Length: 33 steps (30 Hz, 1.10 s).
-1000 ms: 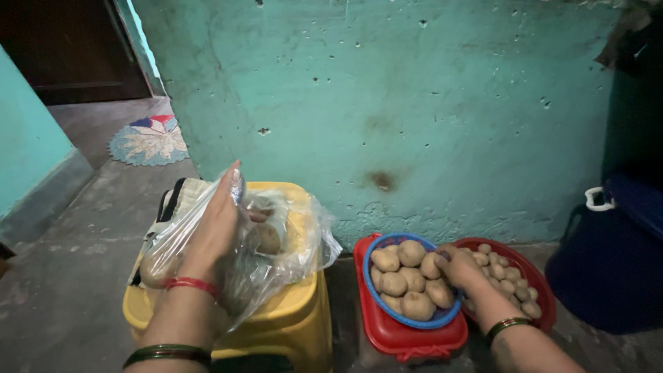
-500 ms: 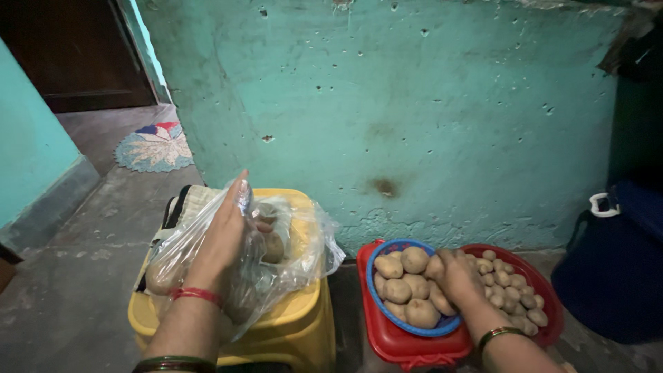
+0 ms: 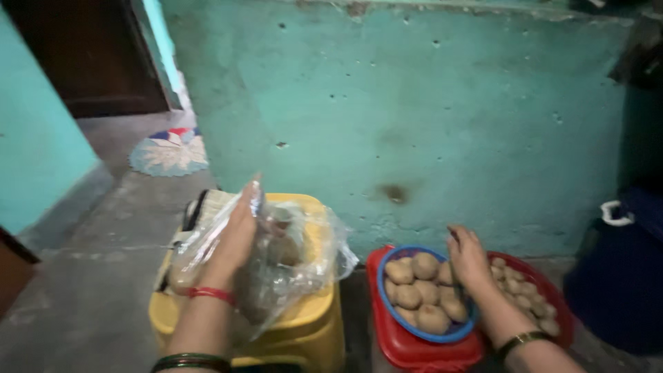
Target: The person transfers potatoes from a plastic bag into a blue colander placed on a red container. The person handles the potatoes one by one and places them into the colander.
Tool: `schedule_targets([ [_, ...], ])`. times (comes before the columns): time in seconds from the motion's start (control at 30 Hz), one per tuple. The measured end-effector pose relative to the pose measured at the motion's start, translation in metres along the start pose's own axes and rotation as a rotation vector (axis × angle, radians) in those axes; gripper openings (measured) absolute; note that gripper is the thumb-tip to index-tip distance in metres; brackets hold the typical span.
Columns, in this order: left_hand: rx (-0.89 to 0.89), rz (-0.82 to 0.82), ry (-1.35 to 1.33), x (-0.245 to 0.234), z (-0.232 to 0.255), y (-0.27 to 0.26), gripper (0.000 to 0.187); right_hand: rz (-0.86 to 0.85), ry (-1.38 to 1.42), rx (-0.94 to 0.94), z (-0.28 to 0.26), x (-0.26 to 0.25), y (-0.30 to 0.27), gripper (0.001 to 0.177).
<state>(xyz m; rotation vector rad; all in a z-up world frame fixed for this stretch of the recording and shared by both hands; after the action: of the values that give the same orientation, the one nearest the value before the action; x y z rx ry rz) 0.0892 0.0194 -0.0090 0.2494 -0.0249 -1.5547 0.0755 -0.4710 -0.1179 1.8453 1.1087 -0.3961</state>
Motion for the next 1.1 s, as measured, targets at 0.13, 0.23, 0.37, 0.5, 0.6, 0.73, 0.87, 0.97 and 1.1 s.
schedule_targets([
  [0.13,0.032,0.018,-0.132,0.001,-0.002,0.003,0.071,-0.099,0.271,-0.014,-0.126,-0.004,0.003,0.035],
  [0.23,0.032,-0.019,-0.335,0.007,0.011,-0.003,0.074,-0.225,0.511,-0.154,-0.228,0.008,-0.006,0.034],
  [0.37,0.019,0.02,-0.473,0.004,0.031,-0.019,0.077,-0.477,0.48,-0.404,-0.321,0.043,-0.023,0.028],
  [0.5,0.033,0.01,-0.556,-0.006,0.046,-0.028,0.078,-0.64,0.172,-0.253,-0.33,0.079,-0.025,0.027],
  [0.6,0.159,0.021,-0.464,-0.015,0.057,-0.028,0.08,-0.764,-0.052,-0.152,-0.31,0.095,-0.029,0.037],
  [0.73,0.137,-0.015,-0.511,-0.013,0.055,-0.027,0.078,-0.712,-0.027,-0.619,-0.319,0.099,-0.045,0.062],
  [0.87,0.032,-0.018,-0.522,-0.002,0.046,-0.028,0.074,-0.722,0.049,-0.436,-0.298,0.102,-0.042,0.051],
  [0.97,0.042,-0.01,-0.508,0.002,0.041,-0.027,0.073,-0.77,0.253,-0.18,-0.281,0.096,-0.038,0.049],
  [1.1,0.086,0.007,-0.406,0.002,0.031,-0.017,0.074,-0.715,0.463,0.089,-0.241,0.078,-0.019,0.051],
])
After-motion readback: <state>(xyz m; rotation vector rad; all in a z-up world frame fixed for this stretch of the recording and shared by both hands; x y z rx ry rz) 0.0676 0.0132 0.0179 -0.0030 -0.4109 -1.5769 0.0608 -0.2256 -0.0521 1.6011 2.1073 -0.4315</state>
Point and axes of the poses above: each hand's wrist, its own y-axis towards the middle knuckle, its own x-axis out of the palm, z = x × y, the point moved 7 cm from there along y, towards the middle knuckle, and after that the axes turned 1 degree about x, right-handed, at the moved point
